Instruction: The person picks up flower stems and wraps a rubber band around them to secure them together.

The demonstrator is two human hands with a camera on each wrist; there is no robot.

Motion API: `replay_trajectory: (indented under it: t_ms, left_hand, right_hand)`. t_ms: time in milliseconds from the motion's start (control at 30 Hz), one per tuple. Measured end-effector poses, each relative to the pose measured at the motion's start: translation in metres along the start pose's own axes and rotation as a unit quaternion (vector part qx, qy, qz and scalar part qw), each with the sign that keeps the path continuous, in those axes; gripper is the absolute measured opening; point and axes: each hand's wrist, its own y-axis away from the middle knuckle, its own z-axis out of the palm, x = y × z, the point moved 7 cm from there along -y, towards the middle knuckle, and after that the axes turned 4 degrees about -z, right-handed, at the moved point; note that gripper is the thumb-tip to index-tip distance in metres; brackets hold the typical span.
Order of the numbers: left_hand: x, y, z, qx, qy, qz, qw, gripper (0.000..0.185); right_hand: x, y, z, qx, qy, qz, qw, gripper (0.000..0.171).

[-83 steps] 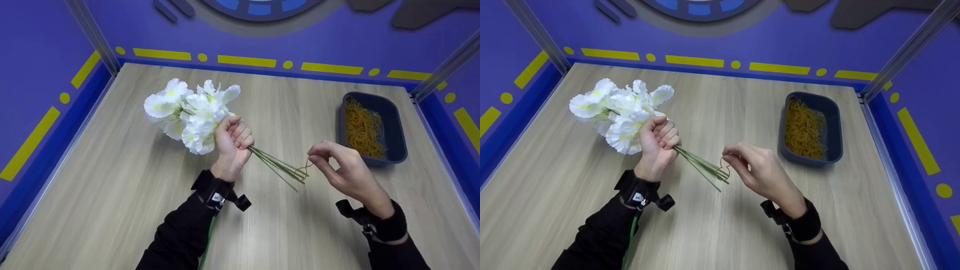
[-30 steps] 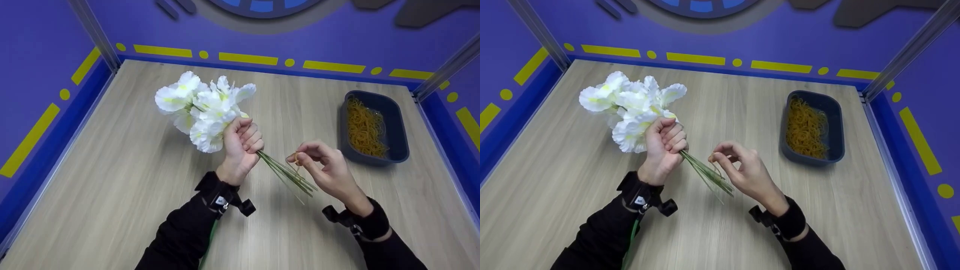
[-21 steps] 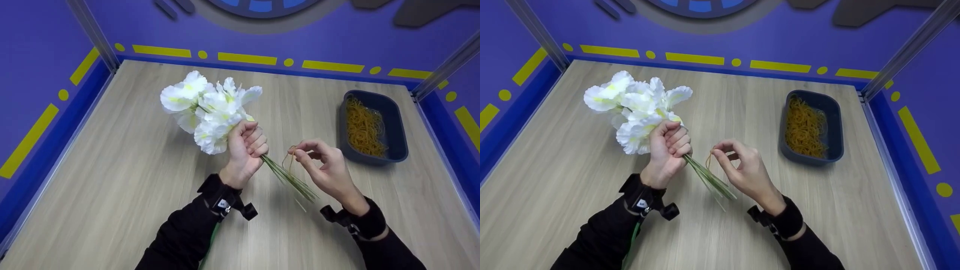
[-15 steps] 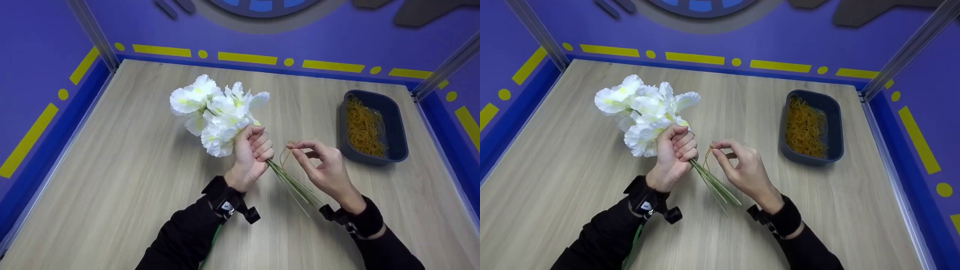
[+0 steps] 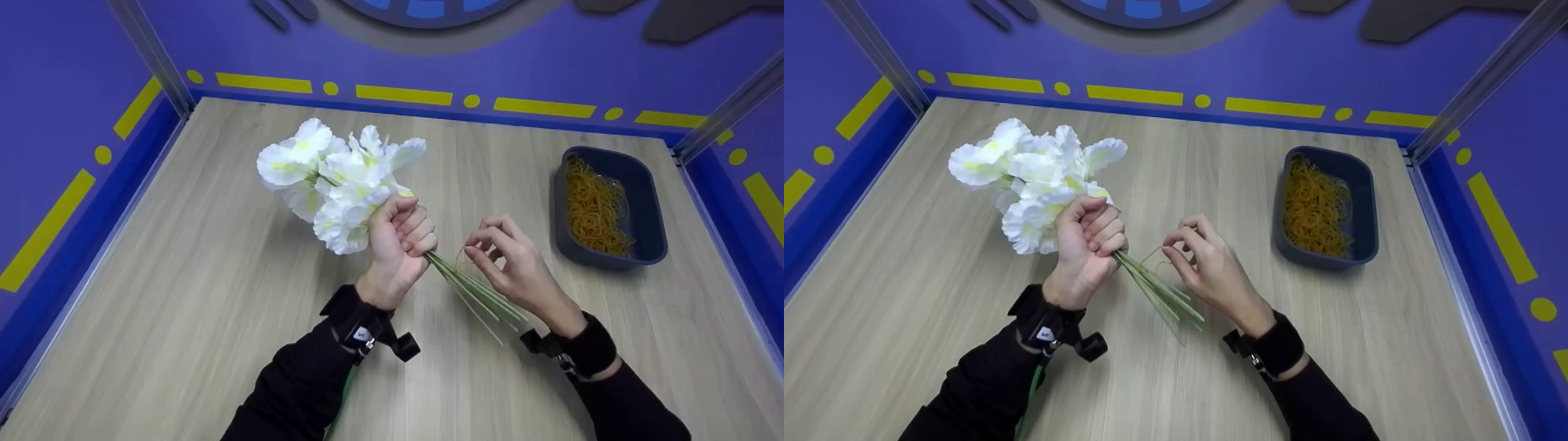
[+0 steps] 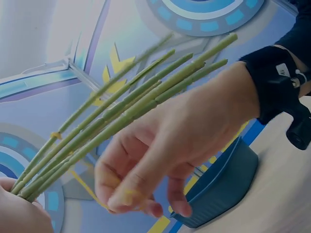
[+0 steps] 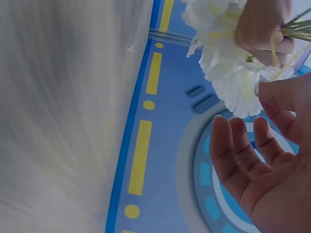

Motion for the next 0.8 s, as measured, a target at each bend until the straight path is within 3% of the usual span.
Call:
replay_trajectory:
  t_ms: [233, 333, 500, 667, 800]
  left_hand:
    - [0.011, 0.004, 0.006, -0.034, 0.051, 0.043, 0.9972, 0.044]
    - [0.014, 0.004, 0.007, -0.045, 0.059, 0.053, 0.9958, 0.043]
    - [0.019, 0.004, 0.008, -0.058, 0.071, 0.072, 0.9932, 0.042]
    - [0.028, 0.005, 0.008, -0.074, 0.091, 0.104, 0.9877, 0.042]
    - [0.032, 0.005, 0.007, -0.078, 0.101, 0.118, 0.9847, 0.041]
  right_hand:
    - [0.003, 0.008, 0.024, -0.043, -0.036, 0.082, 0.995, 0.015]
    - [0.001, 0.011, 0.030, -0.051, -0.066, 0.084, 0.993, 0.022]
    - [-0.011, 0.010, 0.035, -0.060, -0.099, 0.009, 0.993, 0.029]
    - [-0.021, 0.012, 0.042, -0.093, -0.052, -0.056, 0.993, 0.030]
    - [-0.029, 0.017, 0.054, -0.119, -0.023, -0.097, 0.988, 0.019]
